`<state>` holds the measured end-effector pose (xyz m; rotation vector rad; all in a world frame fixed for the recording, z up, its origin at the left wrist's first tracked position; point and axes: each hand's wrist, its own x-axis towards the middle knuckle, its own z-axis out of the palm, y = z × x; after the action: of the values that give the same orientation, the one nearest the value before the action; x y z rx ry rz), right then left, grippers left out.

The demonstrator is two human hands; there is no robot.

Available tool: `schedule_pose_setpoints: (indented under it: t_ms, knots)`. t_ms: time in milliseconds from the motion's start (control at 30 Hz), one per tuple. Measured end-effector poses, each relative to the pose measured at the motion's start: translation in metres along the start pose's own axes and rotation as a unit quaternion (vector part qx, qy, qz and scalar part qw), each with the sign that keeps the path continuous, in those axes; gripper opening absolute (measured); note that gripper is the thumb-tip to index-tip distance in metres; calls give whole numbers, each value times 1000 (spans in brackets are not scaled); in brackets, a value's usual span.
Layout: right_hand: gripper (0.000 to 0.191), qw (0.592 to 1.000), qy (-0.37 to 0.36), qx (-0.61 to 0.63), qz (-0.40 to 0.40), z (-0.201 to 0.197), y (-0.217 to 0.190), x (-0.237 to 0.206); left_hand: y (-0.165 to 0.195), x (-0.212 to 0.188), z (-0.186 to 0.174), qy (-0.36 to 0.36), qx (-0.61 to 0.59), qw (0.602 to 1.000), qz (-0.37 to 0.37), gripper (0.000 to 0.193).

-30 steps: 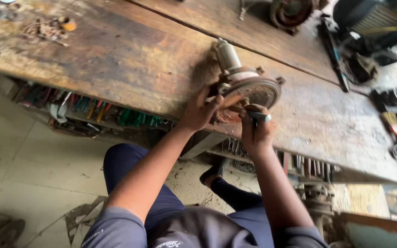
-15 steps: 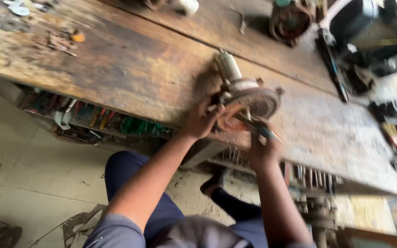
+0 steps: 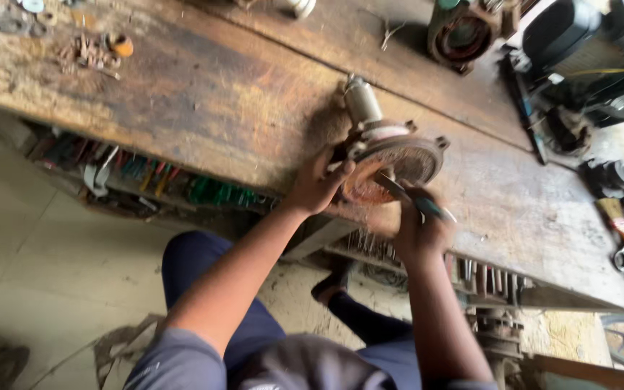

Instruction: The person holds a rusty circular machine part on a wooden workbench and scrapes its surface with a handheld metal tool, rotating the part to work around it. They continue scraping the rusted face throughout the episode, occasionally repositioning the part and the tool.

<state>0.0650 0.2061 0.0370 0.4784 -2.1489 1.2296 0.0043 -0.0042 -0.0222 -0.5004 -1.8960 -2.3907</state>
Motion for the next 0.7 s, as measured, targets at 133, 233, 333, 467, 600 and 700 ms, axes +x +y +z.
schedule_pose_setpoints:
  t_ms: [133, 233, 333, 467, 600, 700]
  knots:
    - [14, 985, -106, -117, -72, 0, -14, 5, 1, 0, 0, 25, 84, 993, 77, 72]
    - [16, 995, -63, -46, -56, 3, -18, 7, 2, 1, 0, 26, 91, 991, 95, 72]
    - [14, 986, -81, -133, -67, 6, -16, 6, 2, 1, 0, 9, 75, 995, 67, 76]
    - [16, 992, -69, -79, -76, 8, -12, 1, 3, 2, -1, -3, 25, 999, -21, 79]
    - [16, 991, 13, 89, -97, 11, -12, -1, 4, 2, -1, 16, 106, 988, 107, 76]
    - [17, 988, -90, -117, -35, 6, -16, -2, 4, 2, -1, -14, 25, 998, -59, 83]
